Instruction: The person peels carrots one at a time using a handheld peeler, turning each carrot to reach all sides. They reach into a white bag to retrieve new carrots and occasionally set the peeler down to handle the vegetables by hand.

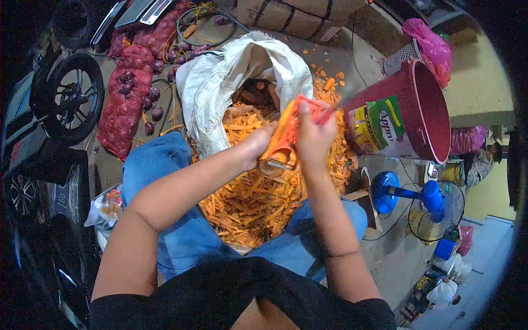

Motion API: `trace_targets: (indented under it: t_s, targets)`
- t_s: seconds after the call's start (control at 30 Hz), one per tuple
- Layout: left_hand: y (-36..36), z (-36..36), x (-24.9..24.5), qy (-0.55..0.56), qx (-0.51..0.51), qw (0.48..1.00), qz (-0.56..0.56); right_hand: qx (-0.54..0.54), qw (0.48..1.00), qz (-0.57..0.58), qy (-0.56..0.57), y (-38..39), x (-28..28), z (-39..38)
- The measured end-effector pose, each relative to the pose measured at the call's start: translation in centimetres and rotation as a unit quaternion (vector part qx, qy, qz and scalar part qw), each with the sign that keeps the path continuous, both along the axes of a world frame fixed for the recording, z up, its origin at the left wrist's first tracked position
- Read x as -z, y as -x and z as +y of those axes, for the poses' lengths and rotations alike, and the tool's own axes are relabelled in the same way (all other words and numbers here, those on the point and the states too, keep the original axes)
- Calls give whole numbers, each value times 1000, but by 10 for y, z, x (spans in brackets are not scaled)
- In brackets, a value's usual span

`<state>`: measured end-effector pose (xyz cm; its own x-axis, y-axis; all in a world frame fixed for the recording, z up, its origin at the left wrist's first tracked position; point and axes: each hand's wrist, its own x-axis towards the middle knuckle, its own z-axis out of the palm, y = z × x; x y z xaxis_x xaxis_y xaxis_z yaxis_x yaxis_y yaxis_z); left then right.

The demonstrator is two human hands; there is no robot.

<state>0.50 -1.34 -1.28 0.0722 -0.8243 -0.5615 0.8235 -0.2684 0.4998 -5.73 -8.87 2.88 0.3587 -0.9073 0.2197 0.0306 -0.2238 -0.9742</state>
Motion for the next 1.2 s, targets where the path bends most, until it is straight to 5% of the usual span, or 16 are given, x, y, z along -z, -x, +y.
trace_targets:
  t_s: [0.13, 0.2, 0.27, 0.33, 0.47, 0.53, 0.63, 0.7, 0.83, 0.9, 1.2]
  targets:
    - [3, 4, -6, 63, 69, 990, -104, 61, 990, 61, 108, 9, 18, -40]
    - [5, 12, -16, -18, 210, 974, -78, 209, 969, 94, 95, 30, 42, -105]
    - [11, 18, -8, 24, 213, 975, -59, 380, 911, 132, 94, 49, 36, -130]
    - [13, 20, -15, 54, 192, 978, -59, 304, 948, -85, -38, 56, 28, -137]
    - [4, 16, -16, -49, 139, 989, 16, 187, 972, -81, -117, 31, -1, -78]
    - [5, 15, -17, -32, 105, 992, 60, 120, 989, -19, 88, 17, 11, -60]
    - [3, 22, -20, 0, 171, 983, 68, 178, 965, 39, 188, 20, 27, -76]
    - [2, 27, -22, 34, 196, 979, 40, 250, 967, 21, 44, 33, 19, -101]
    - [2, 30, -42, 36, 213, 976, 13, 354, 929, 87, -62, 63, 58, -151]
    - [-3, 29, -32, 27, 192, 981, -19, 323, 939, 118, 20, 61, 54, -146]
    - [-7, 15, -16, 3, 153, 986, -58, 110, 992, -27, -51, 23, -6, -60]
